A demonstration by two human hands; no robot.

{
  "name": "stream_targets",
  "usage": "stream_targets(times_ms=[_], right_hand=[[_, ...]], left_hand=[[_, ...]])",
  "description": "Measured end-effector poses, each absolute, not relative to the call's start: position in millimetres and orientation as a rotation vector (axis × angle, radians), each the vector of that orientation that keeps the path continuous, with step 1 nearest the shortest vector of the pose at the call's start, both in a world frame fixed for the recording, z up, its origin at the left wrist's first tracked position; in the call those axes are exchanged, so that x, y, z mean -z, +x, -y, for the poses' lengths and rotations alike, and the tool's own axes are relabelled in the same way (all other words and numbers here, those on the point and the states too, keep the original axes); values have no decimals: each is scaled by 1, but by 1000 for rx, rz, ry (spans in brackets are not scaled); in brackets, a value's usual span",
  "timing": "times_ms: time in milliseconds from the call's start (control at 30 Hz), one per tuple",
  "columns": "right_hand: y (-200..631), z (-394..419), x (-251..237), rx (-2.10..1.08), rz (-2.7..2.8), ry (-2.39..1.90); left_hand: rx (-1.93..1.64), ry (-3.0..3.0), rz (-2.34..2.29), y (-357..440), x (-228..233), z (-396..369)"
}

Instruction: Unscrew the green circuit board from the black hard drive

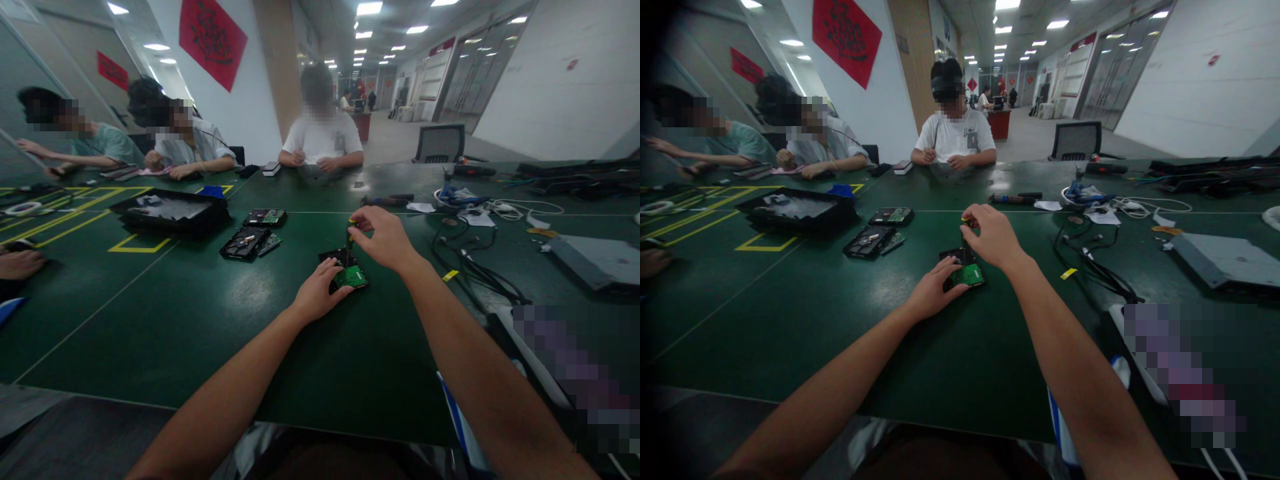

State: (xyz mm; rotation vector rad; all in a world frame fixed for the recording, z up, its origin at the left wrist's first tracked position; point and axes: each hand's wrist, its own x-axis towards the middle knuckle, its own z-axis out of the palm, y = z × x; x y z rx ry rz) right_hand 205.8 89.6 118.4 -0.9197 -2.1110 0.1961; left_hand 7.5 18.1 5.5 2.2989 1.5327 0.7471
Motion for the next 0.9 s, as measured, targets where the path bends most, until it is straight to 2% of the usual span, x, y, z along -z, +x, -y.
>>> stream_targets(times_ms=[900], right_hand=[[207, -92, -117, -163, 2085, -916]], left_hand=[[-754, 2318, -1524, 6, -3, -18]])
